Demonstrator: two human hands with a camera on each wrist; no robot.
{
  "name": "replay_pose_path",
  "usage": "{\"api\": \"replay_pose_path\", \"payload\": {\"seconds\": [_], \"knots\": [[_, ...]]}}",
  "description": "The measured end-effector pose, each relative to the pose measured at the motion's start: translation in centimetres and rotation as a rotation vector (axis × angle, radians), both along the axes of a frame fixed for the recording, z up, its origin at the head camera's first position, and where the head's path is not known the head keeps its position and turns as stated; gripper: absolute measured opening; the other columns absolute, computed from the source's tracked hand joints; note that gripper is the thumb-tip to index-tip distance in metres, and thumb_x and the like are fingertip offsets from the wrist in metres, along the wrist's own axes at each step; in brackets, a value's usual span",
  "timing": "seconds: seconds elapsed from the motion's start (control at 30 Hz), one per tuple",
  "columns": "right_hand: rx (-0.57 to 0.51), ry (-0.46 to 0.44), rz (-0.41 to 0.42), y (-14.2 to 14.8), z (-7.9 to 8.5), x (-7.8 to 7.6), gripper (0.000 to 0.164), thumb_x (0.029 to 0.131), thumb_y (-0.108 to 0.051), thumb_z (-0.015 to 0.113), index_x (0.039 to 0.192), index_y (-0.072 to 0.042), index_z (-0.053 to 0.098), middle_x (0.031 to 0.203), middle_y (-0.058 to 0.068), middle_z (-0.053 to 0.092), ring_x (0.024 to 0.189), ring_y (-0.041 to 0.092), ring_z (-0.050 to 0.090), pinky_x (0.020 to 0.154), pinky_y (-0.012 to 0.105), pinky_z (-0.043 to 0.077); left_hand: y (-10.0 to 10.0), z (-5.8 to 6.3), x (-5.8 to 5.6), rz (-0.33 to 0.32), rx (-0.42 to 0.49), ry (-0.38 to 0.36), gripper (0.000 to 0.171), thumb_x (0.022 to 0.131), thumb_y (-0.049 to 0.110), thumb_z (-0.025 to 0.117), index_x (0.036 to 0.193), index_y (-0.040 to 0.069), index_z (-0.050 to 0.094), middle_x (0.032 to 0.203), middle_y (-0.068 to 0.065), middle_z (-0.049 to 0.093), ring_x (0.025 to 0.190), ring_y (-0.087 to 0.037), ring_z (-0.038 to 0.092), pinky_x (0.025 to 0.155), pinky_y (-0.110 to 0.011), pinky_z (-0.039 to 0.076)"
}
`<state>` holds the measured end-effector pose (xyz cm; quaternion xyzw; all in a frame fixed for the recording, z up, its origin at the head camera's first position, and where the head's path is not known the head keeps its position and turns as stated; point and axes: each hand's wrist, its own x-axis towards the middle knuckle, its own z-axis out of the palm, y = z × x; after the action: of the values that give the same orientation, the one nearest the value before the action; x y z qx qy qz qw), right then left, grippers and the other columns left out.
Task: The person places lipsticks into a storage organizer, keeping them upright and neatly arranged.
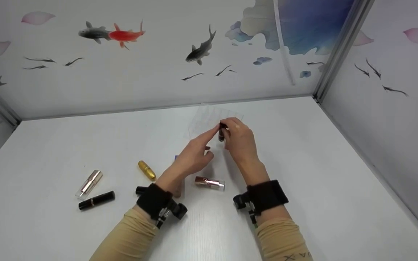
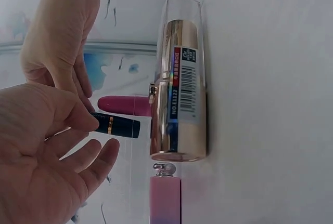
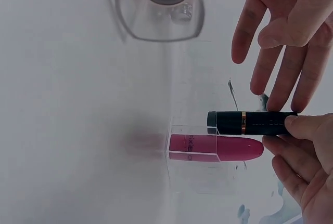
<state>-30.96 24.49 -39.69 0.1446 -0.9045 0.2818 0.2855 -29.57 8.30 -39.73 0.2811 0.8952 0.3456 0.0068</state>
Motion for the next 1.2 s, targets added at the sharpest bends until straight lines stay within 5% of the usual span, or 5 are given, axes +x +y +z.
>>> {"api": "replay_pose_path", "payload": {"seconds": [0.67,1.0,1.2], "knots": [[0.098,-0.177,0.008,0.6,-0.5,0.1,0.027,0.095,-0.003,0.064,0.121,0.000,0.067,0.114,0.018,0.071,0.113,0.037,0.062,0.102,0.052,0.048,-0.2,-0.8,-0.1,-0.006,0.002,-0.078,0.073,0.098,0.006,0.056,0.161,0.014,0.020,0.164,-0.004,0.033,0.151,-0.018,0.033,0.123,-0.030,0.030],[0.069,-0.168,0.014,1.1,1.5,1.4,0.031,0.095,-0.007,0.065,0.125,0.001,0.065,0.127,0.022,0.067,0.125,0.040,0.057,0.109,0.055,0.044,-1.5,0.3,0.7,0.037,0.066,-0.011,0.051,0.097,0.012,0.058,0.147,0.011,0.046,0.152,-0.009,0.049,0.144,-0.022,0.044,0.119,-0.035,0.037],[0.131,-0.281,0.107,1.1,3.2,3.1,0.035,0.094,-0.009,0.067,0.127,0.000,0.063,0.128,0.022,0.066,0.125,0.041,0.058,0.107,0.057,0.045,-2.7,1.3,1.8,0.095,-0.053,0.033,0.038,0.097,0.022,0.062,0.135,0.018,0.059,0.143,-0.003,0.059,0.137,-0.021,0.052,0.112,-0.043,0.040]]}}
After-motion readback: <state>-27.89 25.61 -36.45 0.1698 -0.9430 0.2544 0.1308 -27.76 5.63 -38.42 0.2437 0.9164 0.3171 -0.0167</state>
